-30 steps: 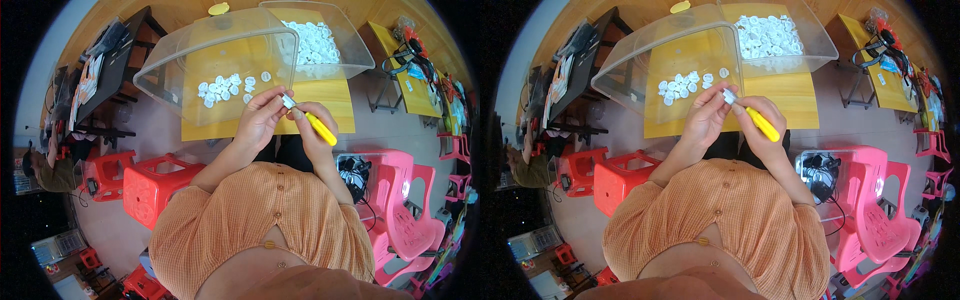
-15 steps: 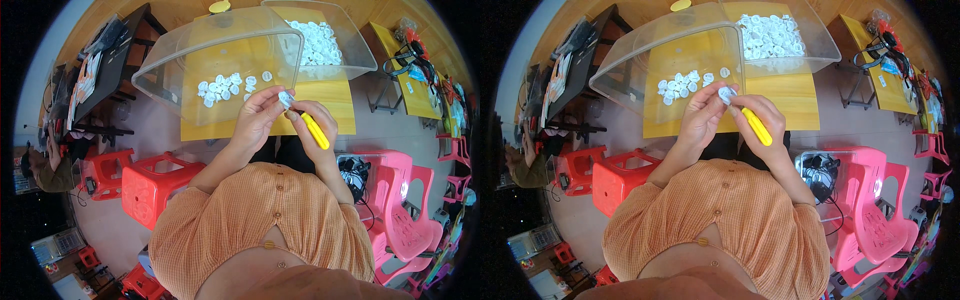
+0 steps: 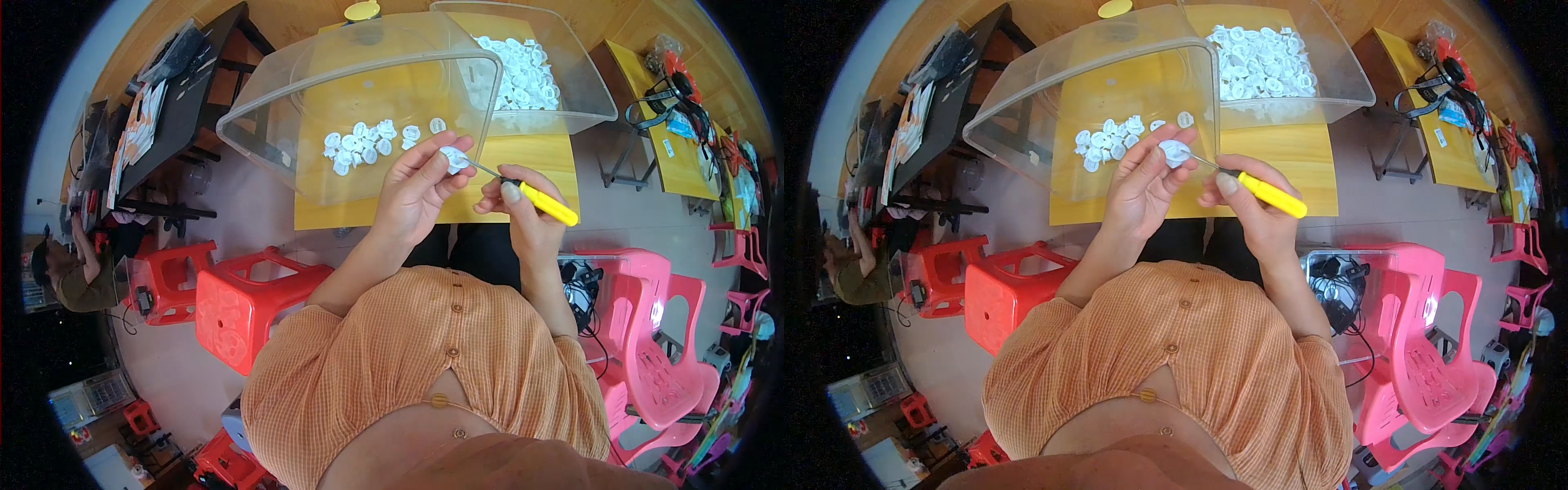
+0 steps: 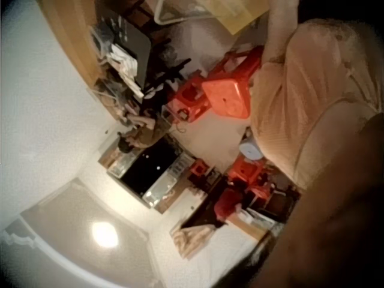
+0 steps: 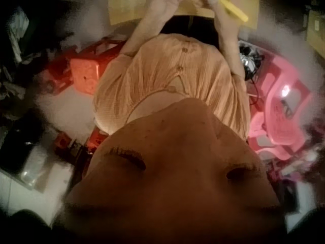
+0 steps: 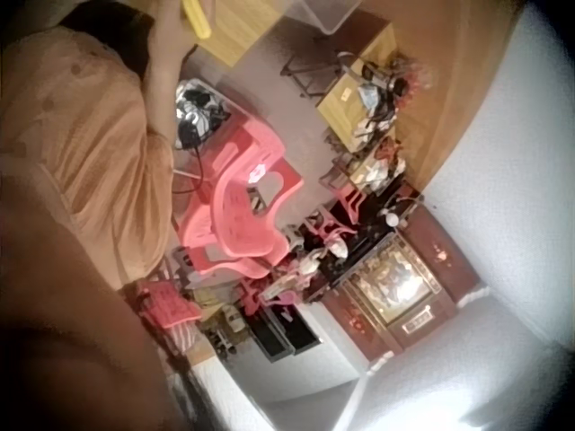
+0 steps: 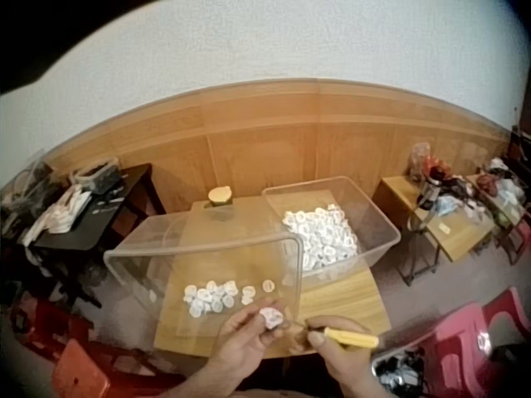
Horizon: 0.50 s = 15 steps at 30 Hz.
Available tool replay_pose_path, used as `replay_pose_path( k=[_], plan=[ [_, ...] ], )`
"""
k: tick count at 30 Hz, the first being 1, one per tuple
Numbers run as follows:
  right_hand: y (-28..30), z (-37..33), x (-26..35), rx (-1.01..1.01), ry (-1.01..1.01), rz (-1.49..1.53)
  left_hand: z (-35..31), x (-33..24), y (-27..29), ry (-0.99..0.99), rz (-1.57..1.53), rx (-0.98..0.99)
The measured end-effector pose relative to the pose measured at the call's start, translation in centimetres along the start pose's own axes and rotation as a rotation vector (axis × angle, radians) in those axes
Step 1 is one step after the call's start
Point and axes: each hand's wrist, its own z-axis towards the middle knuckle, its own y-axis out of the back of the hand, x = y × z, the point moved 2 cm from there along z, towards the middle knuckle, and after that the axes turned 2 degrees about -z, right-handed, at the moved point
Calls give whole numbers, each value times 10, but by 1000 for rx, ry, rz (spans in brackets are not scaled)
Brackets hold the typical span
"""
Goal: The person scrapes excess material from small plastic parts using a hand tool.
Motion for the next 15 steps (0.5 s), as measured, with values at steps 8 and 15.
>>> replay_pose_path(
  k=[8, 15],
  plan=[
    [3, 1, -4, -20, 62, 5, 0, 0, -1, -47, 72, -2],
    [3, 4, -5, -10, 54, 0, -1, 0, -13, -42, 100, 34]
  ],
)
